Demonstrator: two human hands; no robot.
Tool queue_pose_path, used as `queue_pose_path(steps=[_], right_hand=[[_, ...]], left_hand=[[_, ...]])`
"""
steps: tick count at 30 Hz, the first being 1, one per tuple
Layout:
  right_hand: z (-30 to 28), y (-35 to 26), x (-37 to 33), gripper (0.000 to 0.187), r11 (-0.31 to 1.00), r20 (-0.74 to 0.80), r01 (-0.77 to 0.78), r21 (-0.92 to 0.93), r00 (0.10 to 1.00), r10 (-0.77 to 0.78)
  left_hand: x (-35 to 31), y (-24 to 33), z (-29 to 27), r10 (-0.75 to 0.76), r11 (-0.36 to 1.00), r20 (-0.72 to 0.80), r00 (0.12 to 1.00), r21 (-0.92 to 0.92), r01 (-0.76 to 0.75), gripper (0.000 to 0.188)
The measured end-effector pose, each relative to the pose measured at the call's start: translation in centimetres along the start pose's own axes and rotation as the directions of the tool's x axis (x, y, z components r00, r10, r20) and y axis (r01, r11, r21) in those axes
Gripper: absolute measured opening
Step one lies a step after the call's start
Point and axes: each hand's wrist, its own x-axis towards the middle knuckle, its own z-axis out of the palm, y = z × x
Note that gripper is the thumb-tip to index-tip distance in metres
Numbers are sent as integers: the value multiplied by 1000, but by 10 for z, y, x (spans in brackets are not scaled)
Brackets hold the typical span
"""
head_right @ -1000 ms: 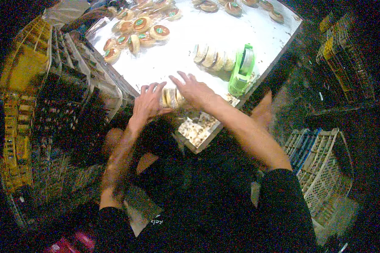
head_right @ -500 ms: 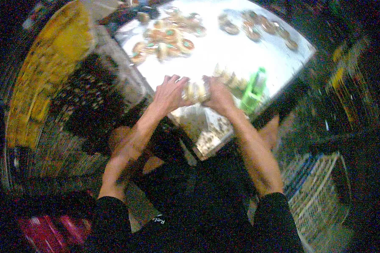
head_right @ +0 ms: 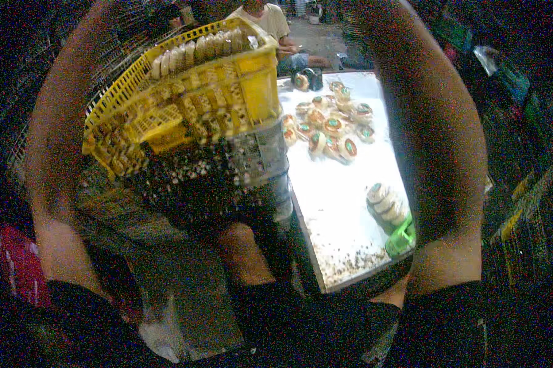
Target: The person wraps individual round pastries in clear plastic film using a handheld dispenser, then places the wrapped items into a nearby crate. The process is repeated for multiple pastries on a white table.
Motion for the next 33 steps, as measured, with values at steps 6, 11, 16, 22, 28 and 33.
queue_pose_path(steps=[6, 11, 16, 22, 28, 33], right_hand=[[107, 94, 81, 64, 997, 269, -35, 75, 963, 13], [176, 151, 112, 88, 986, 202, -134, 100, 973, 112], [189, 252, 149, 78, 956, 138, -63, -286, 985, 106], [146, 257, 77, 41, 970, -59, 235, -62, 969, -239], [66, 294, -83, 44, 984, 87, -95, 149, 993, 83], [21, 313, -214, 38, 825, -39, -561, 73, 825, 564]], left_hand=[[-38, -69, 48, -377, 912, 285, 881, -49, 407, 102], [-26, -188, 130, -251, 925, 423, 871, -162, 345, 87], [4, -238, 224, -359, 931, 271, 893, 34, 364, 98], [-96, -221, 274, -411, 407, 694, 591, -440, 801, 100], [-79, -213, 274, -438, 651, 530, 726, -370, 663, 90], [-99, -247, 293, -565, 664, 542, 622, -148, 733, 93]])
